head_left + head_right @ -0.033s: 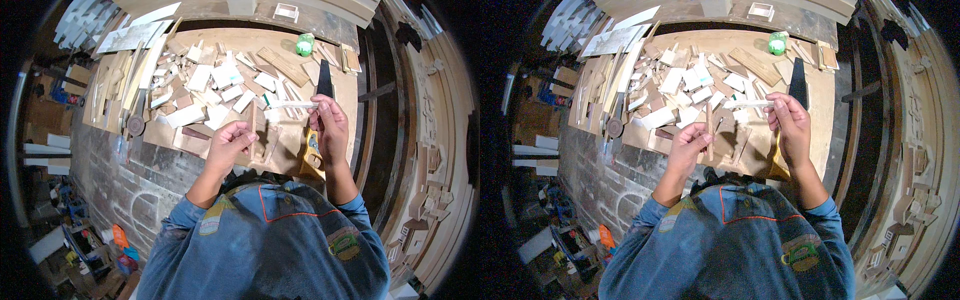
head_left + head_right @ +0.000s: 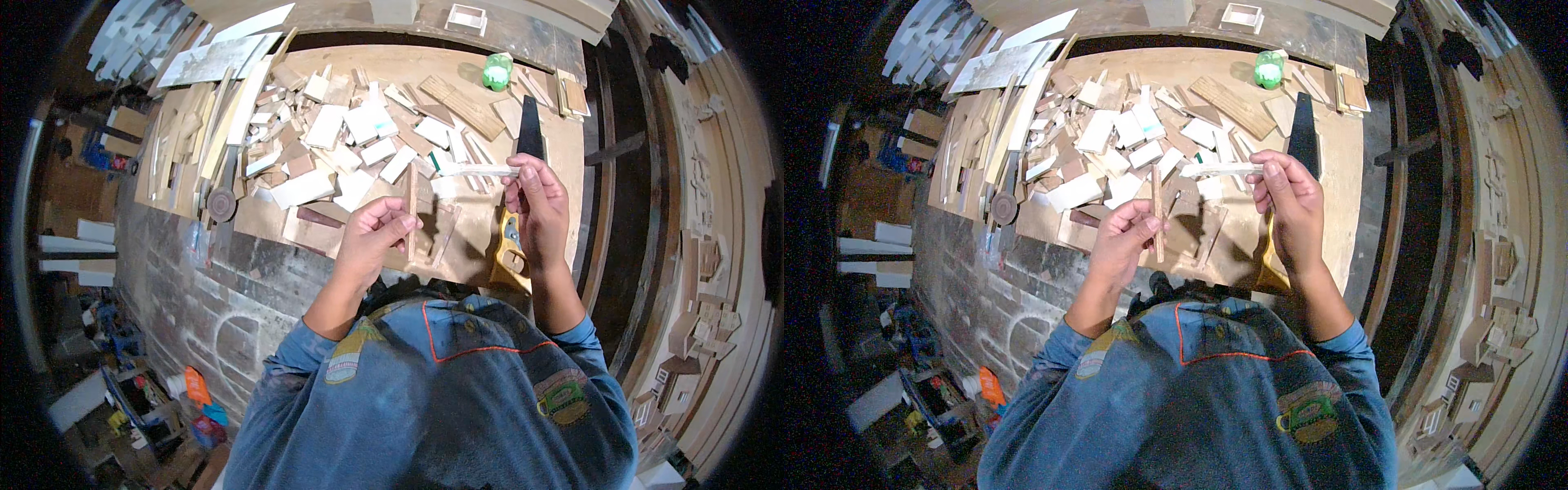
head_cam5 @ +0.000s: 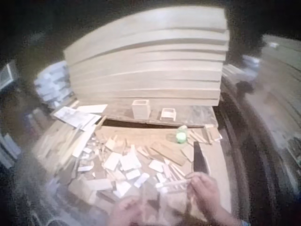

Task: The person is assembling a small wooden frame by sanding the edges of wooden strips using a sanding block and applying glue to join them together on a workbench.

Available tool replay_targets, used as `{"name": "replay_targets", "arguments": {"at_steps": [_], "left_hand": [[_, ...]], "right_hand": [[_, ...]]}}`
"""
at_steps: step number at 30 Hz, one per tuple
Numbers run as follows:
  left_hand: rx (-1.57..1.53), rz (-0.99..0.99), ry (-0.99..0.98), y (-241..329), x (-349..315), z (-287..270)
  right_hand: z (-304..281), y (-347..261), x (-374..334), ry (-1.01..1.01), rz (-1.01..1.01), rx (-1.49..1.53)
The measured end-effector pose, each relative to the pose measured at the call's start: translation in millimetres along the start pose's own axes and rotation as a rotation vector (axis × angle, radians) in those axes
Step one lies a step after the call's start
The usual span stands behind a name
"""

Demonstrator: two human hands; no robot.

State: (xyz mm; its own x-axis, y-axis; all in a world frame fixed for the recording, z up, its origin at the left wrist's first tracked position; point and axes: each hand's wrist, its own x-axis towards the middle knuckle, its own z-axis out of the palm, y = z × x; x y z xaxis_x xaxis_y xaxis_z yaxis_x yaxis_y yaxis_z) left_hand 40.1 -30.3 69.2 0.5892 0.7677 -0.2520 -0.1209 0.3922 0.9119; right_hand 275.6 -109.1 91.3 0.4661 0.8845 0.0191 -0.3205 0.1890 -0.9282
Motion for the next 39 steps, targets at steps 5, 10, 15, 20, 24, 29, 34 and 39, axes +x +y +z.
{"name": "replay_targets", "arguments": {"at_steps": [5,10,15,20,24,29,34,39], "left_hand": [[-0.207,-0.091,-0.077,2,-5,-2],[-0.316,-0.177,-0.16,4,-9,-6],[-0.346,-0.205,-0.153,3,-11,-1],[-0.379,-0.217,-0.179,0,-12,-1],[-0.41,-0.226,-0.18,-1,-12,0],[-0.422,-0.222,-0.17,1,-13,2],[-0.436,-0.219,-0.195,-2,-10,-1],[-0.409,-0.24,-0.218,-1,-10,-2]], "right_hand": [[5,-1,-7,-0.024,0.013,0.011],[11,4,-10,-0.054,-0.001,-0.005],[13,11,-15,-0.089,0.012,-0.075],[12,19,-20,-0.106,0.033,-0.146],[11,21,-25,-0.103,-0.131,-0.41],[13,23,-23,-0.107,-0.47,-0.678],[9,28,-23,-0.067,-0.442,-0.662],[6,30,-22,-0.039,-0.463,-0.63]]}}
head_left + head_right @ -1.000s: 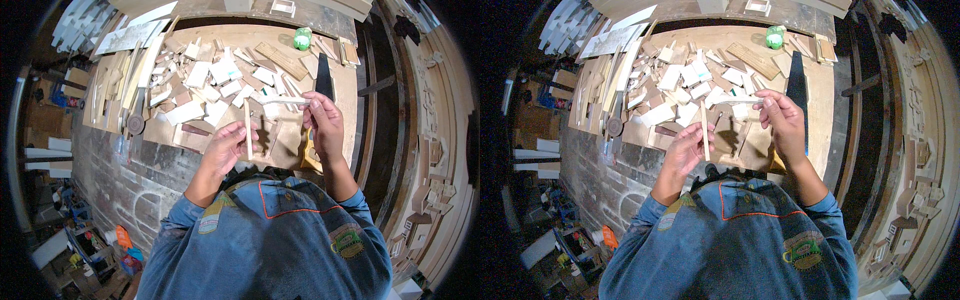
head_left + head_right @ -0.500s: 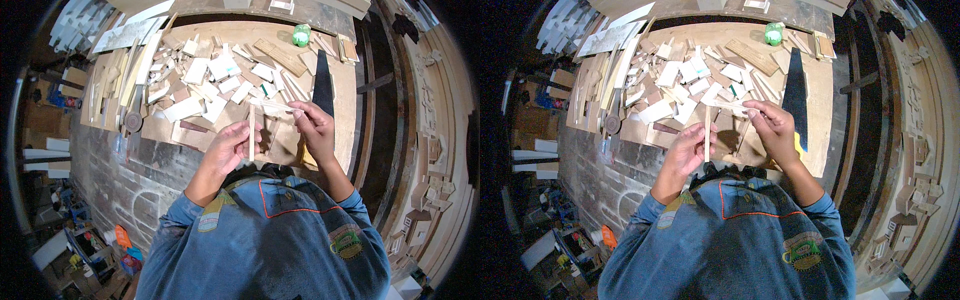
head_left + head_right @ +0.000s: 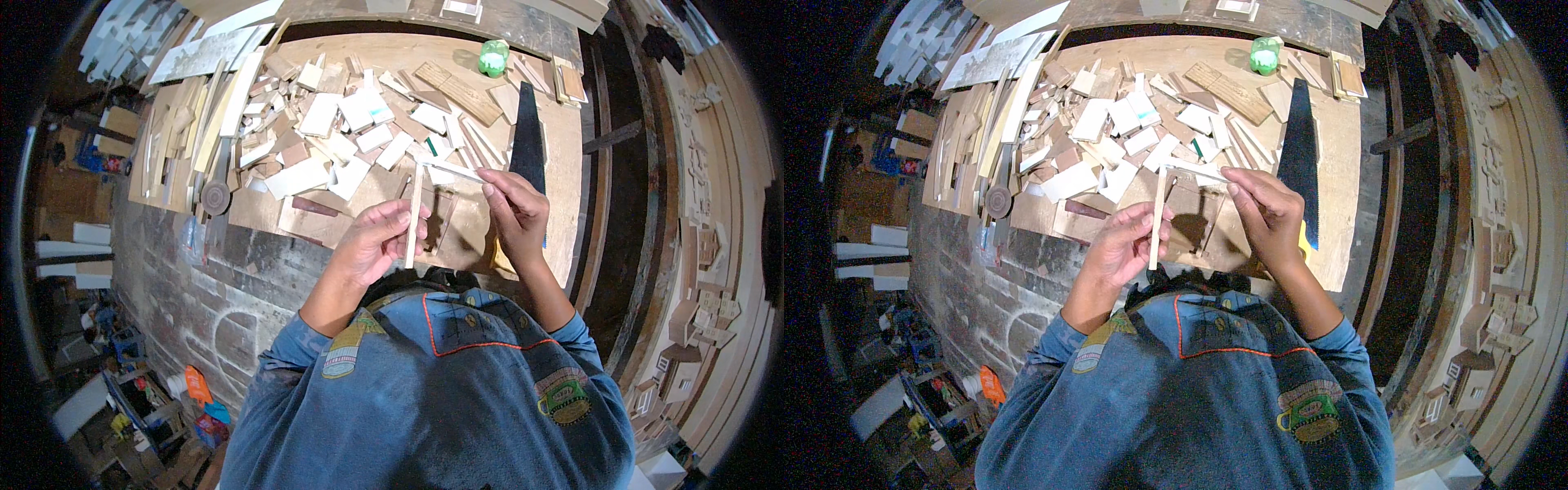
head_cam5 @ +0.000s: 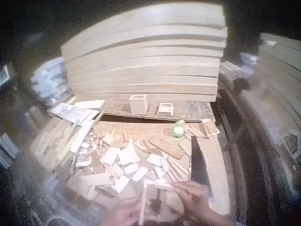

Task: The person is assembling a small wooden frame by sanding the edges of wooden strips using a sanding block and applying glue to join them together on a workbench.

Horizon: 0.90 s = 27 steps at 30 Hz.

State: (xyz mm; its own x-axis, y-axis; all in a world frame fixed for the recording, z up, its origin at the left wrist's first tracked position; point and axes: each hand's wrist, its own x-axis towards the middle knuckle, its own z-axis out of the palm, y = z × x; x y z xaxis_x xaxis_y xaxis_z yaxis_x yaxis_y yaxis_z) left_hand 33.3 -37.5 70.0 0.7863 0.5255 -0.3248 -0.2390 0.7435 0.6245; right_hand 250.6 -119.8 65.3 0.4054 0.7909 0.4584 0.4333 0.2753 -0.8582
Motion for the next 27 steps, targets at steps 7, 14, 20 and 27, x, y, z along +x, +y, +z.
{"name": "replay_targets", "arguments": {"at_steps": [7,14,20,27], "left_hand": [[-0.081,0.02,-0.091,1,4,-5],[-0.05,0.048,0.032,5,7,-1],[-0.116,0.2,0.039,6,18,-14],[-0.112,0.255,0.056,9,20,-18]], "right_hand": [[-1,11,-1,-0.053,-0.182,-0.169],[-10,16,3,-0.047,-0.319,-0.329],[-17,-14,2,-0.099,0.241,0.196],[-10,-8,-10,-0.292,0.546,0.417]]}}
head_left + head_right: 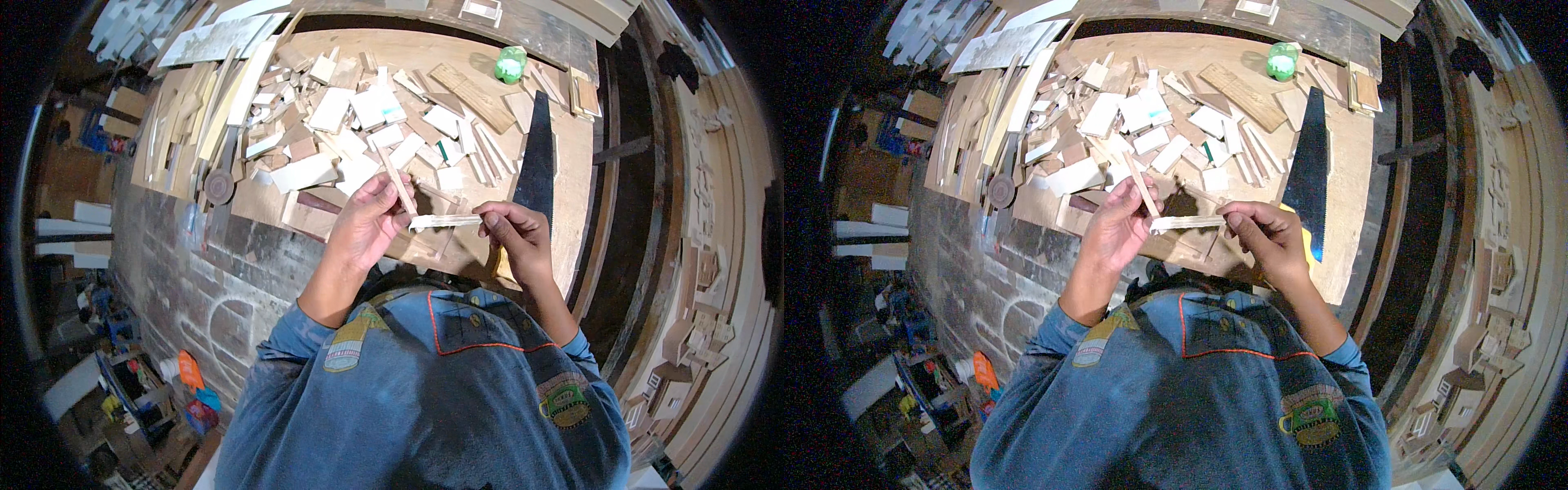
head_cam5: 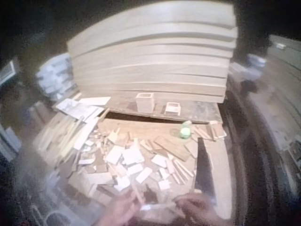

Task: The person is assembling a small wooden frame by sanding the edges of wooden strips using a sanding block and applying glue to join them together on a workbench.

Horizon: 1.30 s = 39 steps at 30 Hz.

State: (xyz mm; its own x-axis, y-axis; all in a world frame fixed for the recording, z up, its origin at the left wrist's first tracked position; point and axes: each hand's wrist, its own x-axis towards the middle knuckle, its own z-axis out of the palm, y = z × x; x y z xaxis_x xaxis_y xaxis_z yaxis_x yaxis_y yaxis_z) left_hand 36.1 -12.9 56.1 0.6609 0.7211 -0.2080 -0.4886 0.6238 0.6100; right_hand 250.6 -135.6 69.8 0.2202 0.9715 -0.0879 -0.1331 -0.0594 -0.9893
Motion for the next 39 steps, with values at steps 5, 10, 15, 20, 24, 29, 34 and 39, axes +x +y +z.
{"name": "replay_targets", "arguments": {"at_steps": [5,10,15,20,24,29,34,39], "left_hand": [[-0.028,0.0,-0.024,2,-1,0],[-0.025,0.0,-0.003,-1,-2,-7],[0.063,0.022,0.057,2,-4,3],[0.008,0.015,0.103,-2,-1,1],[-0.024,0.019,0.091,-2,1,-4],[-0.031,-0.013,0.074,-6,2,-5],[-0.026,0.012,0.088,-5,5,-4],[-0.017,0.036,0.121,-6,5,-5]], "right_hand": [[-2,8,0,0.014,0.049,-0.003],[-8,11,2,0.045,-0.072,-0.172],[-5,-9,0,0.104,-0.246,-0.248],[6,-16,-6,0.076,-0.574,-0.465],[7,-13,-12,0.078,-0.649,-0.545],[8,-9,-11,0.079,-0.623,-0.501],[9,-9,-14,0.088,-0.528,-0.443],[6,-10,-10,0.05,-0.408,-0.343]]}}
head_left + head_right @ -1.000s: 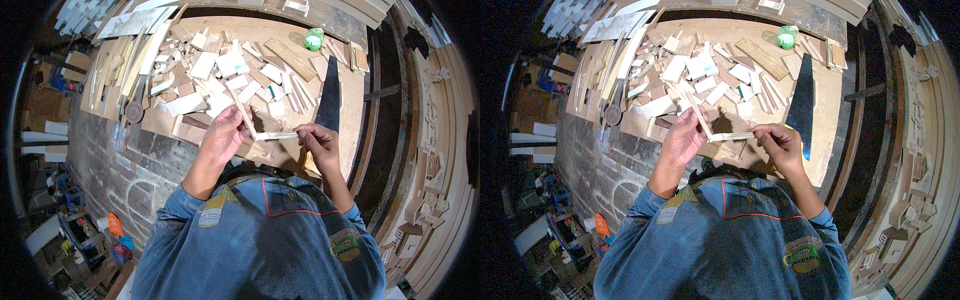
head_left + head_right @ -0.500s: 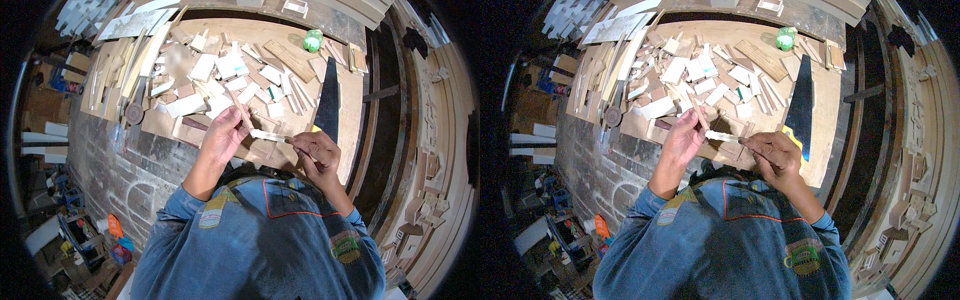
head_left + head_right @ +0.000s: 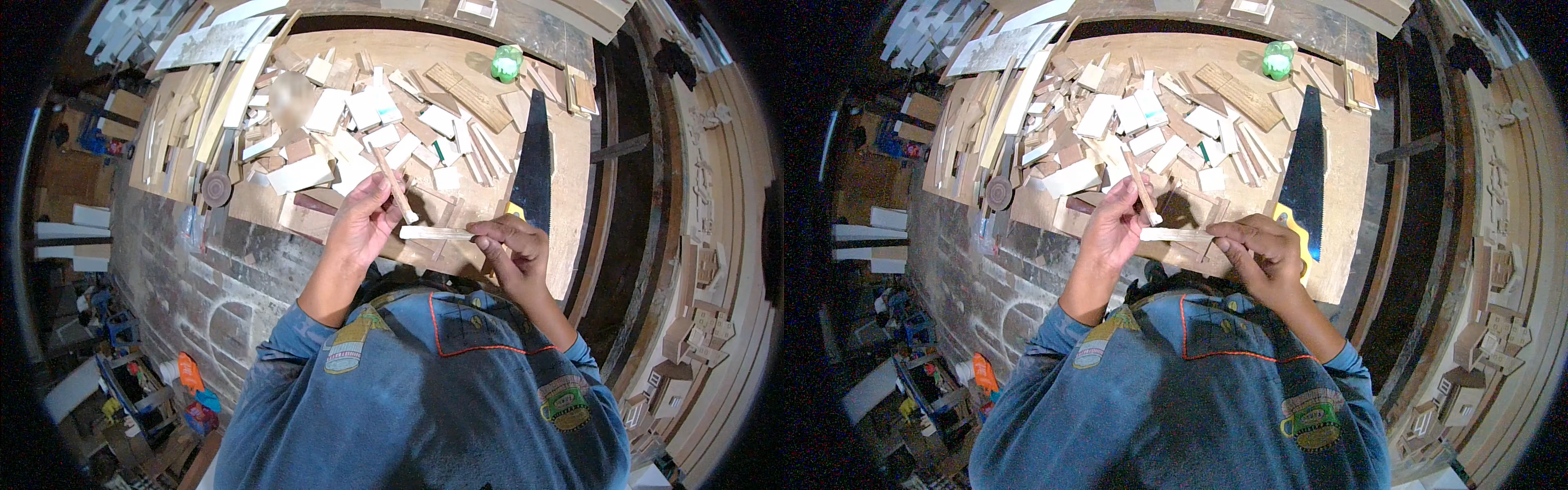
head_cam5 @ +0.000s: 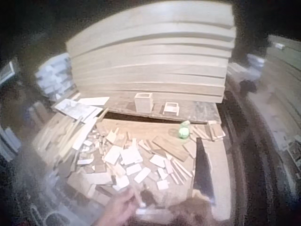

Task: The person is assembling a small wooden frame by sanding the edges of wooden strips using a sanding block and applying glue to join them together on a workbench.

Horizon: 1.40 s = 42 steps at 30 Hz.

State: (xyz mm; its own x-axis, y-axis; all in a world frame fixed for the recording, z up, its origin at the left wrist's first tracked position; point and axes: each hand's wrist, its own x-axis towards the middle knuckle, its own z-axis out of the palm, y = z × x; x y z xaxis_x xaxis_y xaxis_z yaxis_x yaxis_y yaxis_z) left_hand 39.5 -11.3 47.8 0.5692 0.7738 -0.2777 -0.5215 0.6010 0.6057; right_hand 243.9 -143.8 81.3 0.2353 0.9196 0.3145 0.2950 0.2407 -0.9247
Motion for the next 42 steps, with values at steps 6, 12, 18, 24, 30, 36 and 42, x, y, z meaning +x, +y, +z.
{"name": "replay_targets", "arguments": {"at_steps": [6,12,18,24,30,36,42], "left_hand": [[-0.098,-0.016,-0.043,-1,4,-11],[-0.172,0.0,-0.032,2,4,-20],[0.076,0.102,0.137,6,6,-30],[0.517,0.102,0.297,2,14,-44],[0.885,0.139,0.33,-16,32,-56],[1.146,0.144,0.306,-26,40,-68],[1.315,0.133,0.257,-25,40,-68]], "right_hand": [[-25,37,37,0.352,0.281,-0.006],[-76,107,135,0.582,0.028,-0.51],[-99,143,220,0.447,-0.062,-1.038],[-102,174,262,-0.005,0.042,-1.28],[-94,155,245,0.319,-0.326,-1.121],[-82,116,170,0.395,-0.329,-0.831],[-92,99,99,0.484,-0.152,-0.713]]}}
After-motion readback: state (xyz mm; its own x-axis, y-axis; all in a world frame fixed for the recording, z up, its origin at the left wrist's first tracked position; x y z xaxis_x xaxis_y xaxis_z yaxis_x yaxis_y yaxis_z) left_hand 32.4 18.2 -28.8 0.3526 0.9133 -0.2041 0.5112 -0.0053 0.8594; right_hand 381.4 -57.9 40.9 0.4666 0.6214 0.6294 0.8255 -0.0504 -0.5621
